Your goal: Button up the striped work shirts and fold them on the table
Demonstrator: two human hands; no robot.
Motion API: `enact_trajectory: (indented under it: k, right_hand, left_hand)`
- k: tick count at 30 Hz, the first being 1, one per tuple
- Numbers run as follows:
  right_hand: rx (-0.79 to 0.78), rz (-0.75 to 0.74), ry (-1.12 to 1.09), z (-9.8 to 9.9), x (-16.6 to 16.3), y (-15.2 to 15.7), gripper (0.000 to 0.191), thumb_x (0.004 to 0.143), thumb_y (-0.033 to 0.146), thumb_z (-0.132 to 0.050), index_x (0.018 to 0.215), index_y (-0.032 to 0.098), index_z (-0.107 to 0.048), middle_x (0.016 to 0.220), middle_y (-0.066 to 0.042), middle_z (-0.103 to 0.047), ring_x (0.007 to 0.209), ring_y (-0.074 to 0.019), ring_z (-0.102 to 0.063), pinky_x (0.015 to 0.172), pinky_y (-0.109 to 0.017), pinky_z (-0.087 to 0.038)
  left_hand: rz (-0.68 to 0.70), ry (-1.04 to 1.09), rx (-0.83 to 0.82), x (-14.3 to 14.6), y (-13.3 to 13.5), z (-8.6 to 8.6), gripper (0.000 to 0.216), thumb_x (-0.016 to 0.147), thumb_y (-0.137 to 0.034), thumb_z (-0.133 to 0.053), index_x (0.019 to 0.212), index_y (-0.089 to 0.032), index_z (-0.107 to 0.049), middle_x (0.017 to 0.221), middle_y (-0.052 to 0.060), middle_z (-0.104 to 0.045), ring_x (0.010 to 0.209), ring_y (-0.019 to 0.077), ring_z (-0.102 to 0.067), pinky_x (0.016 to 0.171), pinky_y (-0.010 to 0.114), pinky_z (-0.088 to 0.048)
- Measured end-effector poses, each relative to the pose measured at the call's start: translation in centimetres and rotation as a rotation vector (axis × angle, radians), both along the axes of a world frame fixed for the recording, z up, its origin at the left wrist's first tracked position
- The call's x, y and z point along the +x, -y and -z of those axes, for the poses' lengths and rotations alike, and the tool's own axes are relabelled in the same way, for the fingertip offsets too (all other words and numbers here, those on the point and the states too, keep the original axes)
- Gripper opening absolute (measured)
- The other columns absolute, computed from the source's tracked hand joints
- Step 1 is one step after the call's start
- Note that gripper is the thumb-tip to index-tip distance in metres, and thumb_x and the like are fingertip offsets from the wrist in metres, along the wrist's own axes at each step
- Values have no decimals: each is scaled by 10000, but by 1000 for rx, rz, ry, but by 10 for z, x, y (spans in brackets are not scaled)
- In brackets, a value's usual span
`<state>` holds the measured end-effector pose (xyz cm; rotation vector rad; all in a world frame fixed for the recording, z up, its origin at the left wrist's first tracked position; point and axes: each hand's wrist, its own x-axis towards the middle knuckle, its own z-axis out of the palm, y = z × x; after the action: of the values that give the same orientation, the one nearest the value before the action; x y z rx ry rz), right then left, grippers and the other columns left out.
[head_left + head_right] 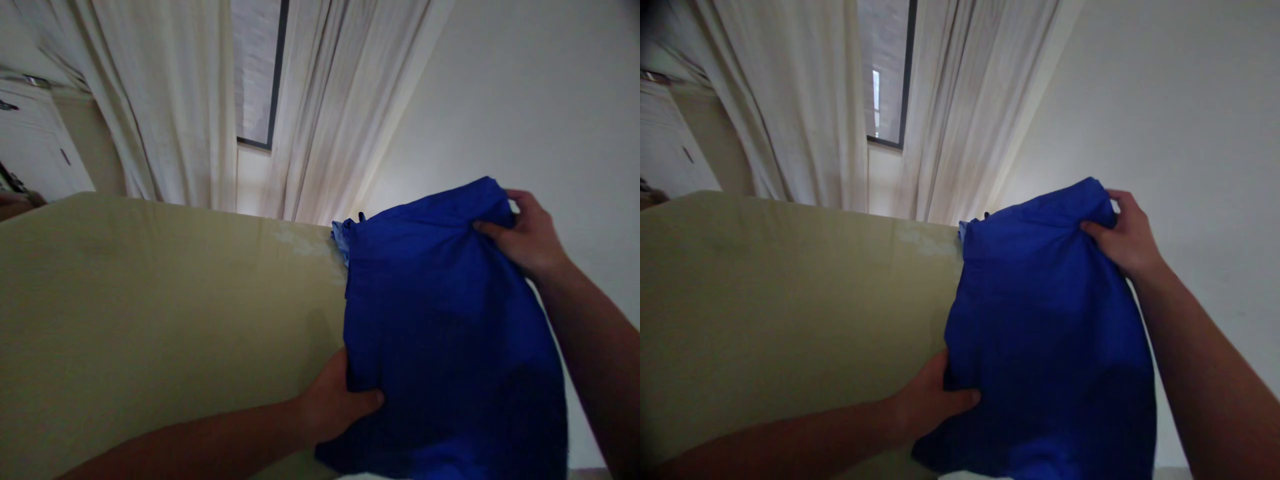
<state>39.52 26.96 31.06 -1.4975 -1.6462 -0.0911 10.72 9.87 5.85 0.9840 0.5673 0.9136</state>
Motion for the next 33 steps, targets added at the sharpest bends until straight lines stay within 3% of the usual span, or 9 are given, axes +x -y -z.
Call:
enact_trajectory:
  k: [3,5,8,11,13,15,23,28,33]
  right_hand:
    - [77,331,390,-28,-3,-70,851,878,410,-784,1537,90,-351,1368,-268,-565,1165,-260,-585,927,-421,-398]
    - [142,498,462,-6,-18,-104,749,966,482,-651,1505,45,-368,1430,-306,-484,1308,-308,-485,968,-435,-360]
    - [-123,440,469,76,-45,-136,535,1059,469,-459,1403,63,-507,1328,-278,-576,1251,-308,-534,970,-430,-380]
    - [-641,265,472,169,-58,-154,698,998,639,-497,1403,75,-570,1356,-279,-605,1266,-342,-582,1033,-426,-409]
    - [-828,168,452,210,-59,-162,753,990,681,-469,1367,45,-612,1347,-278,-630,1280,-339,-600,1058,-396,-421]
    - [-867,150,459,230,-60,-165,802,994,698,-430,1366,10,-605,1344,-295,-630,1287,-349,-601,1062,-398,-431]
    - [-488,159,748,251,-115,-149,974,918,611,-625,1612,52,-232,1575,-316,-387,1423,-417,-433,1104,-499,-400]
    - [-521,286,672,251,-129,-162,556,975,396,-557,1432,82,-520,1312,-281,-632,1226,-372,-616,1014,-462,-472]
    - [-435,472,366,207,-92,-187,476,1011,398,-412,1257,109,-700,1126,-257,-701,1074,-378,-688,919,-490,-527]
  left_hand:
    - [-77,137,120,63,-50,-6,862,810,-436,-811,1537,-225,-400,1502,155,-564,1348,299,-580,1155,487,-466]
    - [-114,-8,168,80,-64,7,766,916,-458,-666,1563,-205,-344,1512,193,-527,1233,286,-644,1073,494,-517]
    - [-99,-438,422,66,-60,45,655,944,-377,-584,1536,-166,-398,1446,206,-546,1107,268,-654,1037,500,-509]
    - [-22,-588,590,39,-48,76,416,925,-248,-547,1334,-187,-598,1249,115,-646,835,163,-643,904,357,-540]
    - [-44,-591,562,32,-47,82,322,917,-204,-522,1207,-191,-660,1147,79,-678,721,125,-598,783,282,-528]
    - [-62,-599,535,32,-51,78,300,906,-181,-512,1151,-185,-685,1068,63,-705,737,132,-603,782,266,-518]
    - [47,-620,514,35,-59,64,291,873,-166,-521,1057,-199,-744,1019,47,-758,877,180,-680,897,305,-530]
    - [43,-597,505,39,-58,71,294,865,-160,-524,1051,-207,-747,1038,46,-764,916,182,-688,904,296,-529]
    - [27,-599,478,43,-62,71,279,863,-156,-520,1024,-208,-742,1001,39,-767,884,179,-688,880,294,-527]
